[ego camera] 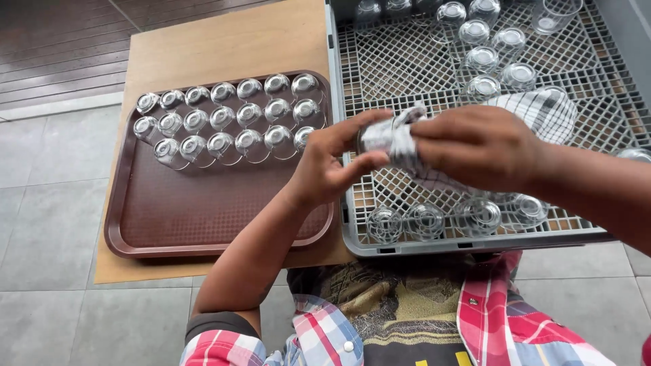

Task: A person is taking small glasses out of a dishwasher rack, wiping them dry with a checkered cloth, and placing them upside down on a brown tray.

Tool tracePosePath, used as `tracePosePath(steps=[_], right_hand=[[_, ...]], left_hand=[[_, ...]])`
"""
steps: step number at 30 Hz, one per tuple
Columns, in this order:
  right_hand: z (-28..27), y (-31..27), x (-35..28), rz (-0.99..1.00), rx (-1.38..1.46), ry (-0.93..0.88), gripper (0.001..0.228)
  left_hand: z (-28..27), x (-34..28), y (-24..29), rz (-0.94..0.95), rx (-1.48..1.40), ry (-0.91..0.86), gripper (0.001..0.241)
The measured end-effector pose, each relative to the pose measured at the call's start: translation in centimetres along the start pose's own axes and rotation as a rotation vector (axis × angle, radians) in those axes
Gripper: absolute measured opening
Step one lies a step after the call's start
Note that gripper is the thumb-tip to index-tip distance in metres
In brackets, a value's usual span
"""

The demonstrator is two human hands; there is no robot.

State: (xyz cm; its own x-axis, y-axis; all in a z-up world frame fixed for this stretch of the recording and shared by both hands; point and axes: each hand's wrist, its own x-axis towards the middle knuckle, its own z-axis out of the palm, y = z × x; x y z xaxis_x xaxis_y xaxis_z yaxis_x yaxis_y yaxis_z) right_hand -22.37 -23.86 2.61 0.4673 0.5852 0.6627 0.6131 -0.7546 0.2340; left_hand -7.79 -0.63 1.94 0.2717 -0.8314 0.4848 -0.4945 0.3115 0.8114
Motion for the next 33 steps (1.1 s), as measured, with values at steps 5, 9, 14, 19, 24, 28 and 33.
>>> tracePosePath(steps=[5,9,14,19,24,28,33], right_hand=[[-1.3,-0.3,2.3,-0.244,-0.145,0.060,0.004],[-2.0,-2.7,3.3,0.675,0.396,0.022,0.036],[-2.6,-2.1,5.7,1.728,1.129,-0.103,0.022],[-2.3,-1.7,5.2,1.580,1.418,-0.015,0.035],[-3.3,-3.1,8.1,1.670,0.844,-0.257,0.065],[-1.5,-2.1,3.4,1.208,0.687,-0.062,0.061],[0.3,-0.4,0.0,0.258,0.308,0.046,0.051]], left_hand=[[0.5,0.0,-0.2,-0.089,-0.228,-0.024,0.047],[0.1,-0.2,-2.0,0.391,0.291,0.014,0.072],[-0.4,0.0,-2.7,0.616,0.643,0.001,0.057],[-0.3,-0.5,-2.0,0.286,0.354,0.022,0.071],[0.3,-0.3,-2.2,0.318,0.363,0.042,0.068],[0.4,0.3,0.0,0.154,-0.050,-0.066,0.095],[0.0,0.0,1.1,-0.180,-0.592,-0.023,0.054]])
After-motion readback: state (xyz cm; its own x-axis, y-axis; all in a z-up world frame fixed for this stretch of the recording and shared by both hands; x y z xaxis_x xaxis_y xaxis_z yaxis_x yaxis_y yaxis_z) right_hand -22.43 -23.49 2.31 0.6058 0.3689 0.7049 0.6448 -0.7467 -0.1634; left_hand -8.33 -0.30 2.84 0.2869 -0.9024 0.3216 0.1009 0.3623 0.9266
